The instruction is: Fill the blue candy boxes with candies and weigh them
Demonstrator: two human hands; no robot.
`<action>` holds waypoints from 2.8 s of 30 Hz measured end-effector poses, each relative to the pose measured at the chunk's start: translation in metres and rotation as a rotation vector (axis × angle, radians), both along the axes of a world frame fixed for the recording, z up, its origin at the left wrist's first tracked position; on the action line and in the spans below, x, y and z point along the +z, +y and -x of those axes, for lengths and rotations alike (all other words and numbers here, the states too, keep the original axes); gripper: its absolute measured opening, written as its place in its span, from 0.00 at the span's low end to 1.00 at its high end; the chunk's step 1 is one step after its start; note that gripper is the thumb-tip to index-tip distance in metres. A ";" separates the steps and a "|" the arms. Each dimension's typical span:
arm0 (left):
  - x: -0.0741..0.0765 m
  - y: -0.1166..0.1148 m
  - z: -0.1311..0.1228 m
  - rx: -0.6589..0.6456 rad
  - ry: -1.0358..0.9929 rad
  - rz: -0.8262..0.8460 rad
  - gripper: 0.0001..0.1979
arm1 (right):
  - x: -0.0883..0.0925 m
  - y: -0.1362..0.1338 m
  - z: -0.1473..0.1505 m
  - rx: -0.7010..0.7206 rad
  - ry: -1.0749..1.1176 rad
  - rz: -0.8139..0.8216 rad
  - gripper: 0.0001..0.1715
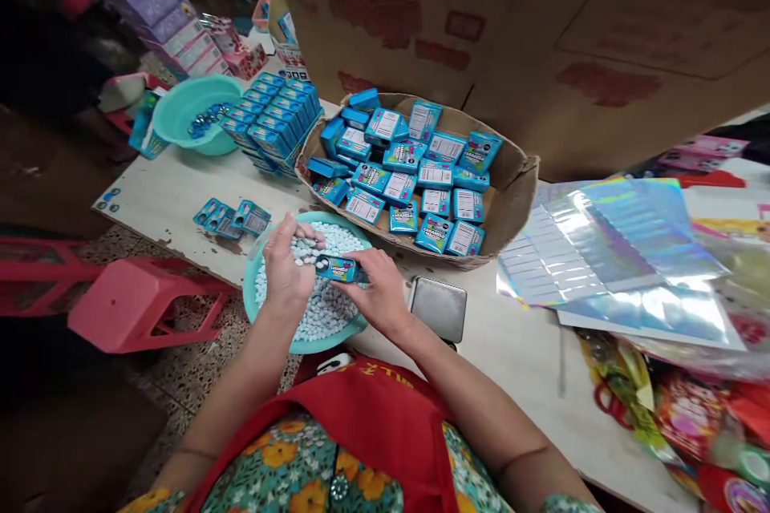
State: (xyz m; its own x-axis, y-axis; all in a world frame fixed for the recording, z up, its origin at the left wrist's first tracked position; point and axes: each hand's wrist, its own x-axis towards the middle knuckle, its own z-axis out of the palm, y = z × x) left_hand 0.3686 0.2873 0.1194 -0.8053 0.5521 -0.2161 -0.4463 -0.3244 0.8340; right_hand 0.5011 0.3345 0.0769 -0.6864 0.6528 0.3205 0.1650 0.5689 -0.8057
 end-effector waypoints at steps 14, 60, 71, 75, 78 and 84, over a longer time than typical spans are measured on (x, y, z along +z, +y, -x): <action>-0.014 0.004 0.004 0.088 0.144 0.025 0.18 | -0.008 0.001 0.012 -0.049 0.008 0.031 0.17; -0.035 0.154 0.019 -0.800 1.190 0.644 0.22 | 0.005 0.033 -0.163 -0.537 0.091 0.137 0.15; -0.026 0.015 -0.071 -0.447 1.285 0.224 0.20 | 0.025 0.023 -0.049 -0.343 0.354 0.599 0.50; -0.040 -0.014 -0.032 -0.493 1.435 0.247 0.18 | 0.023 0.049 -0.043 -0.461 0.462 0.761 0.23; -0.072 -0.046 0.030 -0.305 1.448 0.680 0.24 | 0.026 0.051 -0.061 -0.432 0.513 0.775 0.19; -0.127 -0.067 0.072 -0.458 1.387 1.123 0.29 | 0.015 0.010 -0.088 -0.591 0.458 0.769 0.18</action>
